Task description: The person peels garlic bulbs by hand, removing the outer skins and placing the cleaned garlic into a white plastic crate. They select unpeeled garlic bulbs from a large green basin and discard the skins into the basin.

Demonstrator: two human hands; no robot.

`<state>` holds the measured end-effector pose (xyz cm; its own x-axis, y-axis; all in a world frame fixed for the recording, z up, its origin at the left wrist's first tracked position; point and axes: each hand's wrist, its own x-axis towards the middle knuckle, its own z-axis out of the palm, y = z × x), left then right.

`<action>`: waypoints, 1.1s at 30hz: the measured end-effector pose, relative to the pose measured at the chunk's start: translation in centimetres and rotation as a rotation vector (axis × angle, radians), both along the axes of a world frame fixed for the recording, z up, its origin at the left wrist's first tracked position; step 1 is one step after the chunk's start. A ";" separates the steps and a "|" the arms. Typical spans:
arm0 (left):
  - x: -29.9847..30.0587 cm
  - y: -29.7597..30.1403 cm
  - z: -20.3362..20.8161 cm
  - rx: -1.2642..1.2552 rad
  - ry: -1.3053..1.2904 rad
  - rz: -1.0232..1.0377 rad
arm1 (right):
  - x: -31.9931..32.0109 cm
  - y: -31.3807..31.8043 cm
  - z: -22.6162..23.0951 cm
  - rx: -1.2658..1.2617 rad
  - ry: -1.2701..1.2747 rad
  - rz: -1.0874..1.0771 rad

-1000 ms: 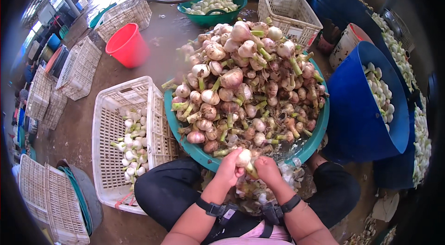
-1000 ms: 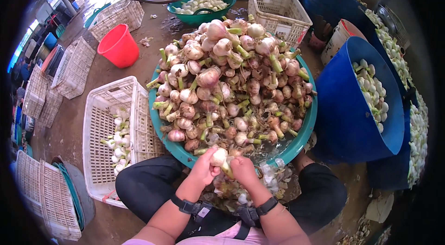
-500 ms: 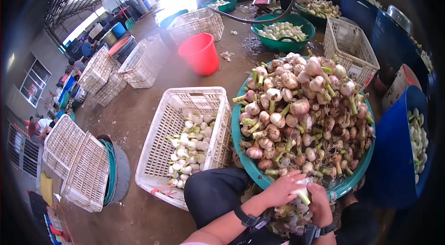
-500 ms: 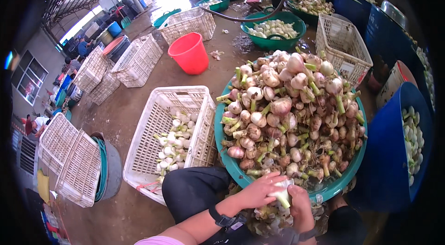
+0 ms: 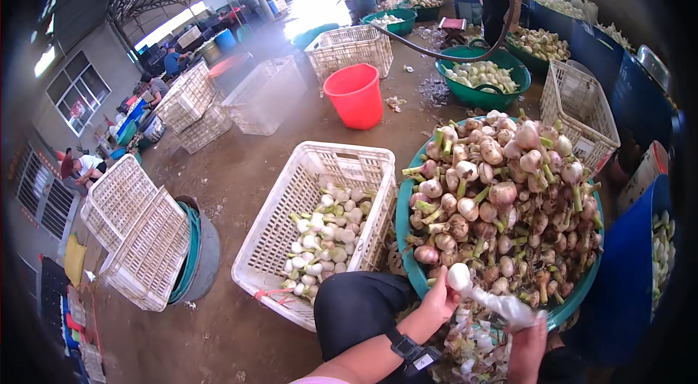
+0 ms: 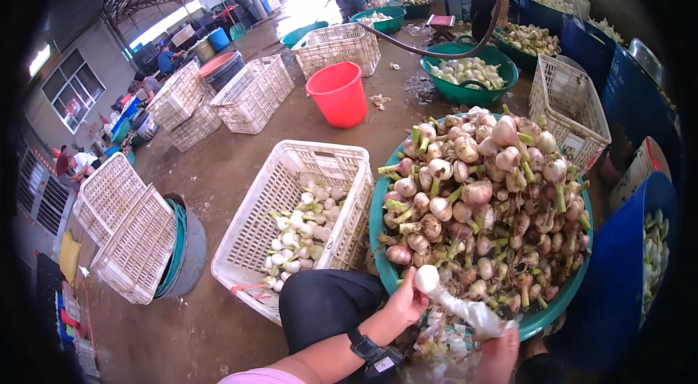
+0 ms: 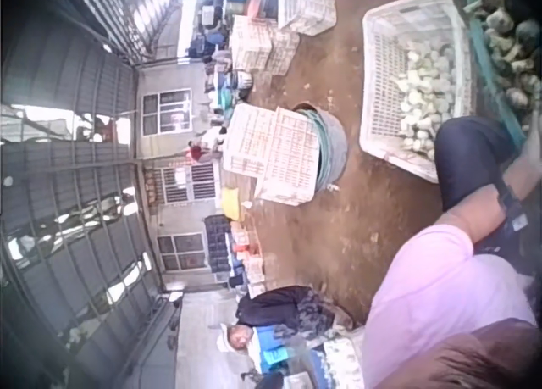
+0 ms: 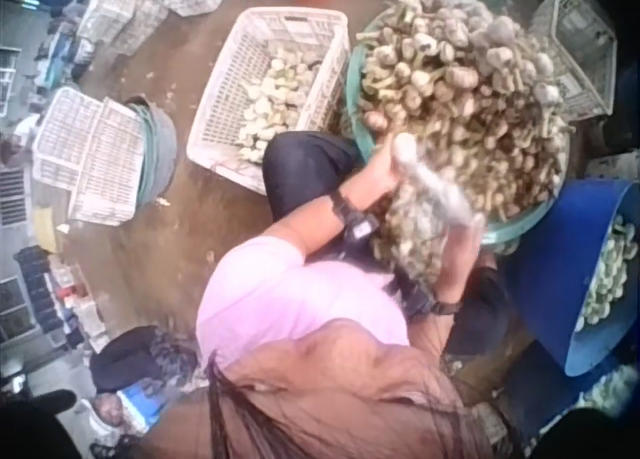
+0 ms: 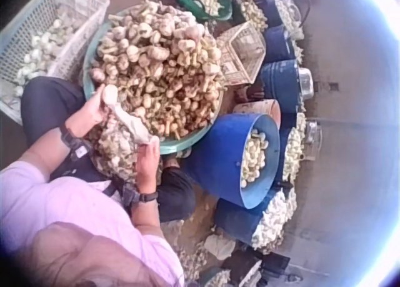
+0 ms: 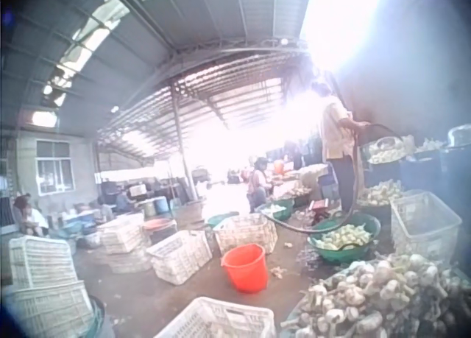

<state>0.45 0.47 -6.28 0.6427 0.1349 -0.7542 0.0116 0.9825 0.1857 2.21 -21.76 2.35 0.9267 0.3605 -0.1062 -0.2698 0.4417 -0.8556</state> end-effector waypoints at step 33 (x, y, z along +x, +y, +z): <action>-0.6 -1.7 5.2 1.616 -0.356 -0.311 | 5.4 2.8 -3.6 0.722 0.596 0.301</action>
